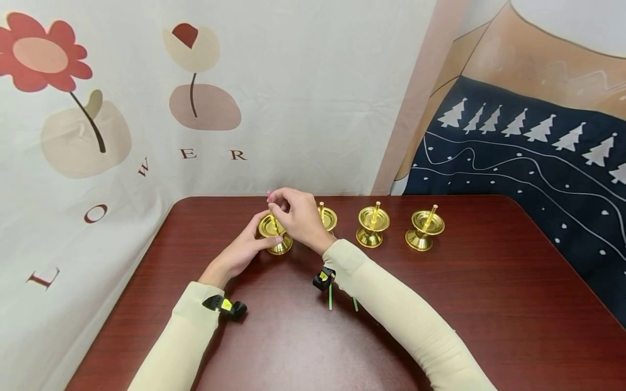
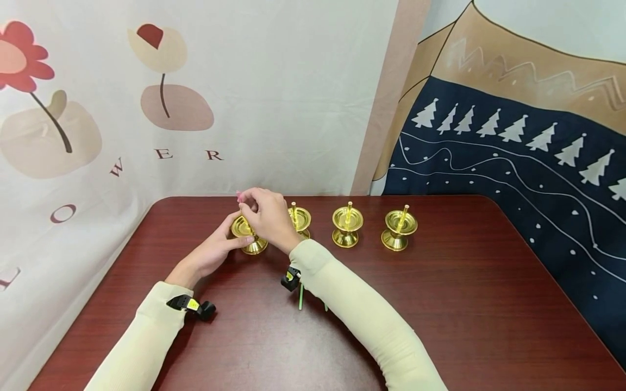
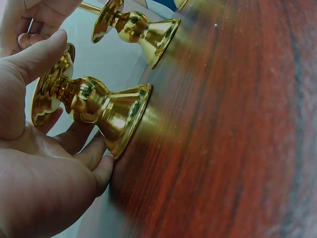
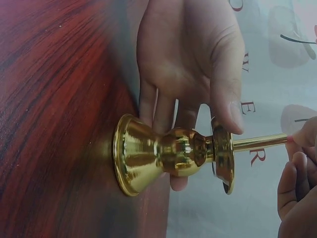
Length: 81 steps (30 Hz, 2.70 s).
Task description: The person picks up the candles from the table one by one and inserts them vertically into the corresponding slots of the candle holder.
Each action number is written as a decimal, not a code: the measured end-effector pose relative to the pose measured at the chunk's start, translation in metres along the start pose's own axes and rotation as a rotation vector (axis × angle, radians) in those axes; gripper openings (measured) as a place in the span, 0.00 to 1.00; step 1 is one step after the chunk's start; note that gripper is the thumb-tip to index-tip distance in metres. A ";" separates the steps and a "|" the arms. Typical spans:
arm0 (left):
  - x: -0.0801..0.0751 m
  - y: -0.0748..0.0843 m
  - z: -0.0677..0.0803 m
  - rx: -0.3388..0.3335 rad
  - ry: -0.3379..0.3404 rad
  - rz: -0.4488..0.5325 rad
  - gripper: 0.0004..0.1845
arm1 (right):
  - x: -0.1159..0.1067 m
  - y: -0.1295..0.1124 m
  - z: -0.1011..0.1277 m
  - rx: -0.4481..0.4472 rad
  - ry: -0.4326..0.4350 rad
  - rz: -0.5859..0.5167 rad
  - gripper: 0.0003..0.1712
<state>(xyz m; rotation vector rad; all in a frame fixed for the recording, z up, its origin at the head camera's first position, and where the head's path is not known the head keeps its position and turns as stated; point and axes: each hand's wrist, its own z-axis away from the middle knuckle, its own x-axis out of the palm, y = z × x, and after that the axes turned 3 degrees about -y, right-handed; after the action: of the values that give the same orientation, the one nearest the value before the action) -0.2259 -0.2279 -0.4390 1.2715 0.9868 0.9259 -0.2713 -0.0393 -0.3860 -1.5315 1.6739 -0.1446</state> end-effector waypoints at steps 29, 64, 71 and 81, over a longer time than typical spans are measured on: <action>0.001 -0.004 -0.004 0.030 0.010 -0.016 0.44 | -0.012 -0.009 0.018 0.126 0.012 0.011 0.07; 0.016 0.009 0.000 -0.035 0.180 -0.147 0.46 | -0.105 -0.014 0.145 0.326 -0.294 0.044 0.08; 0.019 0.016 0.019 -0.070 0.205 -0.265 0.44 | -0.100 -0.012 0.155 0.331 -0.364 0.094 0.11; 0.048 0.034 0.043 -0.148 0.105 -0.451 0.34 | -0.085 -0.012 0.157 0.291 -0.465 0.258 0.20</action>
<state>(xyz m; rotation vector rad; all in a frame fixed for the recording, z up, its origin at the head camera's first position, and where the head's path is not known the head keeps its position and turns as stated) -0.1701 -0.1936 -0.4068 0.8335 1.2022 0.7011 -0.1715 0.1005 -0.4380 -1.0255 1.3875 0.0969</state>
